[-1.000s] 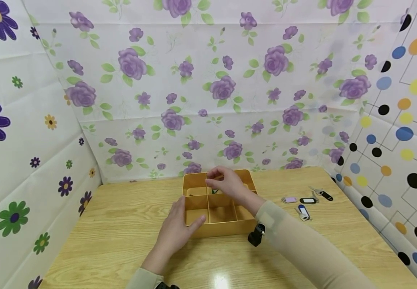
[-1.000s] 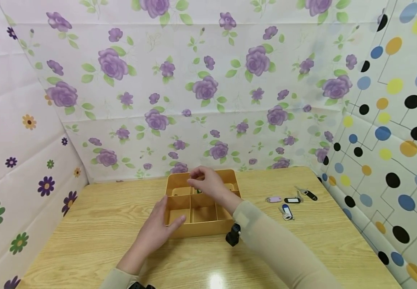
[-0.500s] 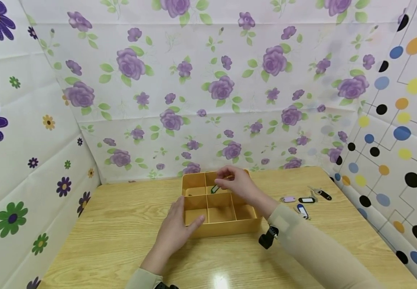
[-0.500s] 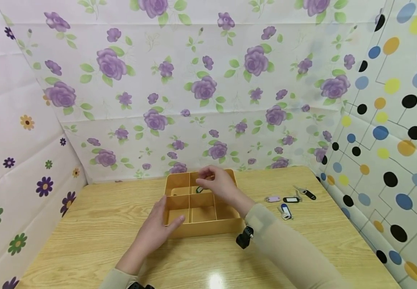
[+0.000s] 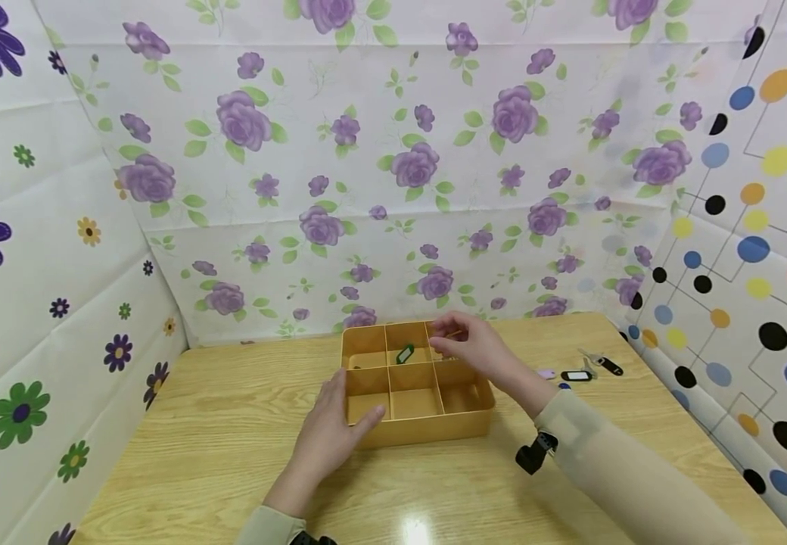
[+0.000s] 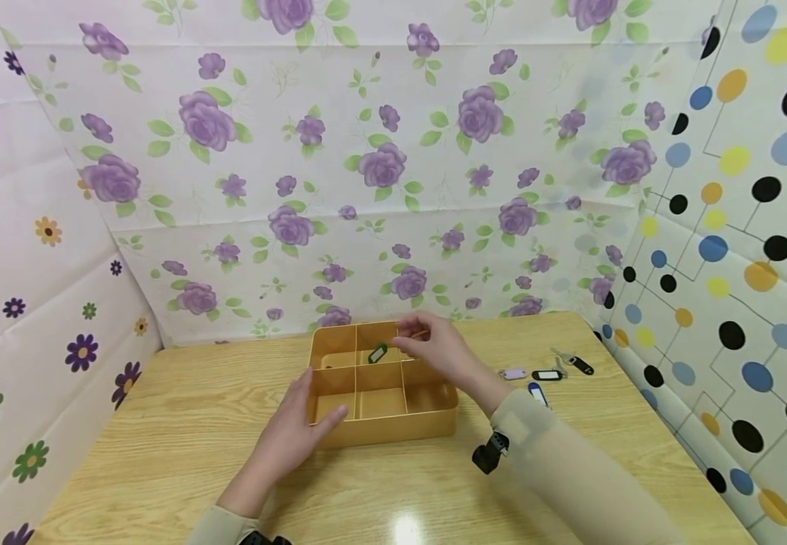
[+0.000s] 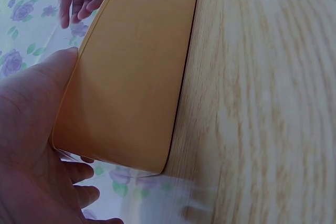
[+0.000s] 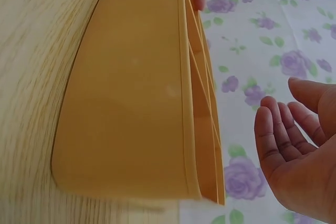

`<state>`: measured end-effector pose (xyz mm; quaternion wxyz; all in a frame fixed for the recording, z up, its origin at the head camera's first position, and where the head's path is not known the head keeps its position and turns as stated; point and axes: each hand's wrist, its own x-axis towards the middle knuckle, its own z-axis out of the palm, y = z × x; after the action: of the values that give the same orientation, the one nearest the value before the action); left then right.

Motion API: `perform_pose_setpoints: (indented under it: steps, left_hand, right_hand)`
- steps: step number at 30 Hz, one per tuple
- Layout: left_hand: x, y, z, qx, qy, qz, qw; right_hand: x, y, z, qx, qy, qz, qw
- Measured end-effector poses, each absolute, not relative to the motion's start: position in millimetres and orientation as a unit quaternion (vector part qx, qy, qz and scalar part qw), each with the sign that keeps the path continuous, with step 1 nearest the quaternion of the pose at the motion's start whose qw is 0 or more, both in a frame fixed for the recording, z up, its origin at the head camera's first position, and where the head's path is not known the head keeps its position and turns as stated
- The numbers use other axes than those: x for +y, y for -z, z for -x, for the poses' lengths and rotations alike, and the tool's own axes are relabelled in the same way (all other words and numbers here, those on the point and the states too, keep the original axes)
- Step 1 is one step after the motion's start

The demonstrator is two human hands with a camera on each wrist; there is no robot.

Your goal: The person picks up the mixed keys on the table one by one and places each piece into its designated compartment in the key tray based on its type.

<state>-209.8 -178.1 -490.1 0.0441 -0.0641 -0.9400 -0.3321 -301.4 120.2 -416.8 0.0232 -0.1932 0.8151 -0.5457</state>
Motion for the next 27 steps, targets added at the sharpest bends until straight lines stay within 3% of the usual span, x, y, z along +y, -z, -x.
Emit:
perform_pose_setpoints:
  steps: [27]
  left_hand:
    - [-178, 489, 209, -0.938, 0.338, 0.067, 0.042]
  right_hand:
    - [198, 424, 274, 0.848, 0.507, 0.152, -0.001]
